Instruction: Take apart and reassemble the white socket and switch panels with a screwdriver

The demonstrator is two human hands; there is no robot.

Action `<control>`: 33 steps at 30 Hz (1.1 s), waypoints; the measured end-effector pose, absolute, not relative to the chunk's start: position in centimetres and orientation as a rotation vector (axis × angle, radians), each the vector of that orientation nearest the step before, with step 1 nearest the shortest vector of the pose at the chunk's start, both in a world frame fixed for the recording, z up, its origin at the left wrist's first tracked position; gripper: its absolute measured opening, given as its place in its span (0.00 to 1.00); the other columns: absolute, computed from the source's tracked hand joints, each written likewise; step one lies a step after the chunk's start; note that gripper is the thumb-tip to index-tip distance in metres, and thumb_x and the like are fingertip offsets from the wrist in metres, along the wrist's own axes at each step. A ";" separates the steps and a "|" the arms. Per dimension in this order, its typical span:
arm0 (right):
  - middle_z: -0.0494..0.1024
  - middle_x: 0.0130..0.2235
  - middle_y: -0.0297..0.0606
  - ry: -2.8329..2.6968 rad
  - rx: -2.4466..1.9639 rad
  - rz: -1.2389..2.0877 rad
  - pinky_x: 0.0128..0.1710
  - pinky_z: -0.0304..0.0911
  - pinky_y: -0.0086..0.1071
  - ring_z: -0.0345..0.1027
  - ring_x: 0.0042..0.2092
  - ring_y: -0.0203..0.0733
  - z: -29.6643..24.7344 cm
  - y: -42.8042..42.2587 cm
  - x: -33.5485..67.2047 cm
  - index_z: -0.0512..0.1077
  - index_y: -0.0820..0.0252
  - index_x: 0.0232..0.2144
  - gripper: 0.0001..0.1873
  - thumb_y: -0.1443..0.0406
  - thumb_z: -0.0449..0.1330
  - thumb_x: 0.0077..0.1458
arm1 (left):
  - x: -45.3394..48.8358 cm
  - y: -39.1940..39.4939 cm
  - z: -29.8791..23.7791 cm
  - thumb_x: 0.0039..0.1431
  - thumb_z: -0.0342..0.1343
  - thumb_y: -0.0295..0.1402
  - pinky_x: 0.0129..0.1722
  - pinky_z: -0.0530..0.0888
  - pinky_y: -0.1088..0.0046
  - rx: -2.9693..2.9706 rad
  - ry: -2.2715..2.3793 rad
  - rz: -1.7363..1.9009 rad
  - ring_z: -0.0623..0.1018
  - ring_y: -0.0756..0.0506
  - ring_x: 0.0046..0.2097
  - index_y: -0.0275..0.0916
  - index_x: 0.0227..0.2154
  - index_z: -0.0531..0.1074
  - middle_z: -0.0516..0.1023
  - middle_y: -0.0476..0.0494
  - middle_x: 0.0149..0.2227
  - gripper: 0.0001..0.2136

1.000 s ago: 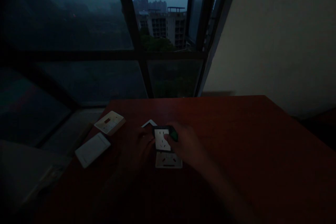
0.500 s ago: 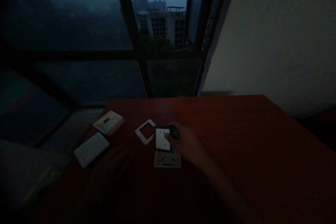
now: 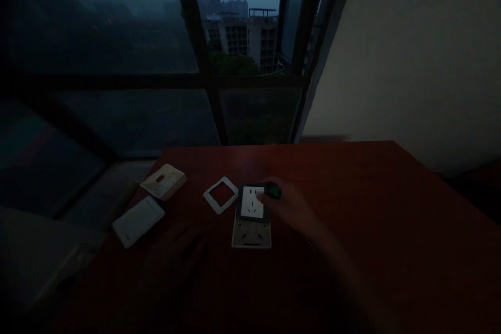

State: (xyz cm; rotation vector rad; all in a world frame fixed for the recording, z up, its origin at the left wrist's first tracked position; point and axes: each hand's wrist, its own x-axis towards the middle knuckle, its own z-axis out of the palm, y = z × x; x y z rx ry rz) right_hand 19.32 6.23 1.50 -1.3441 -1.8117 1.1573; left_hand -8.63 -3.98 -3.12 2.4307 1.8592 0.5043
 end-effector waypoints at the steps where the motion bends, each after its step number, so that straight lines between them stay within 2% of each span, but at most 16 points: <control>1: 0.78 0.40 0.37 -1.803 -1.359 1.154 0.39 0.66 0.33 0.72 0.40 0.41 1.5 6.3 19.6 0.71 0.57 0.41 0.13 0.61 0.59 0.53 | -8.0 -3.8 -2.9 0.63 0.47 0.33 0.40 0.76 0.64 2.414 1.833 0.513 0.77 0.42 0.42 0.43 0.41 0.72 0.75 0.42 0.44 0.10; 4: 0.78 0.39 0.38 -1.764 -1.421 1.164 0.36 0.67 0.33 0.73 0.40 0.42 1.2 6.5 20.3 0.72 0.57 0.41 0.13 0.60 0.59 0.53 | -6.0 -3.0 -2.3 0.61 0.51 0.31 0.44 0.75 0.63 2.393 1.723 0.531 0.75 0.42 0.47 0.44 0.45 0.70 0.72 0.43 0.48 0.10; 8: 0.78 0.39 0.39 -1.695 -1.473 1.182 0.33 0.69 0.33 0.73 0.39 0.43 0.9 6.6 21.3 0.72 0.57 0.41 0.15 0.58 0.59 0.52 | -3.6 -1.9 -1.7 0.57 0.56 0.30 0.49 0.73 0.62 2.429 1.538 0.561 0.71 0.40 0.52 0.42 0.49 0.67 0.68 0.41 0.53 0.16; 12: 0.78 0.39 0.40 -1.661 -1.537 1.176 0.29 0.68 0.31 0.73 0.37 0.43 0.8 6.8 22.2 0.72 0.57 0.42 0.16 0.57 0.59 0.52 | -2.5 -1.0 -1.6 0.57 0.56 0.30 0.52 0.71 0.58 2.444 1.500 0.564 0.68 0.38 0.55 0.42 0.52 0.64 0.66 0.40 0.56 0.19; 17: 0.78 0.38 0.40 -1.642 -1.577 1.119 0.25 0.66 0.29 0.72 0.34 0.41 0.4 7.3 23.4 0.72 0.58 0.43 0.18 0.56 0.59 0.51 | -2.8 -0.3 -1.6 0.60 0.53 0.33 0.53 0.70 0.57 2.370 1.563 0.591 0.68 0.39 0.55 0.42 0.52 0.63 0.66 0.39 0.56 0.17; 19: 0.78 0.38 0.40 -1.619 -1.589 1.095 0.26 0.67 0.30 0.72 0.34 0.41 0.1 7.6 23.8 0.72 0.59 0.43 0.18 0.56 0.59 0.51 | -2.9 -0.3 -1.6 0.56 0.58 0.37 0.54 0.68 0.55 2.357 1.520 0.554 0.66 0.37 0.57 0.43 0.54 0.62 0.63 0.39 0.59 0.23; 22: 0.78 0.37 0.41 -1.601 -1.605 1.088 0.27 0.68 0.31 0.72 0.34 0.42 -0.3 7.9 24.4 0.72 0.60 0.42 0.18 0.56 0.59 0.51 | -2.6 -0.2 -1.9 0.47 0.66 0.43 0.57 0.64 0.50 2.428 1.363 0.431 0.58 0.33 0.63 0.45 0.59 0.57 0.54 0.37 0.64 0.37; 24: 0.78 0.37 0.41 -1.600 -1.607 1.088 0.27 0.68 0.31 0.73 0.33 0.42 -0.4 8.0 24.6 0.72 0.61 0.42 0.18 0.56 0.59 0.51 | -2.1 -0.1 -2.2 0.44 0.68 0.43 0.59 0.60 0.49 2.508 1.262 0.368 0.53 0.31 0.65 0.44 0.61 0.55 0.51 0.37 0.66 0.41; 26: 0.79 0.37 0.41 -1.600 -1.602 1.093 0.27 0.69 0.31 0.73 0.34 0.42 -0.3 8.0 24.6 0.71 0.60 0.42 0.18 0.56 0.59 0.51 | -1.5 0.2 -2.5 0.45 0.68 0.39 0.60 0.59 0.50 2.571 1.228 0.336 0.53 0.31 0.65 0.43 0.60 0.56 0.53 0.36 0.65 0.40; 28: 0.79 0.37 0.41 -1.603 -1.605 1.098 0.28 0.69 0.31 0.73 0.34 0.42 -0.1 7.9 24.6 0.71 0.59 0.42 0.19 0.55 0.59 0.52 | -1.0 0.4 -2.6 0.45 0.67 0.38 0.58 0.62 0.51 2.594 1.260 0.327 0.58 0.32 0.62 0.42 0.57 0.61 0.58 0.35 0.62 0.35; 33: 0.79 0.39 0.42 -1.583 -1.664 1.036 0.28 0.69 0.32 0.73 0.34 0.42 0.6 7.7 24.8 0.71 0.60 0.44 0.21 0.54 0.58 0.52 | -1.7 0.9 -2.2 0.40 0.69 0.42 0.53 0.67 0.52 2.547 1.377 0.476 0.64 0.33 0.57 0.43 0.46 0.71 0.62 0.37 0.57 0.27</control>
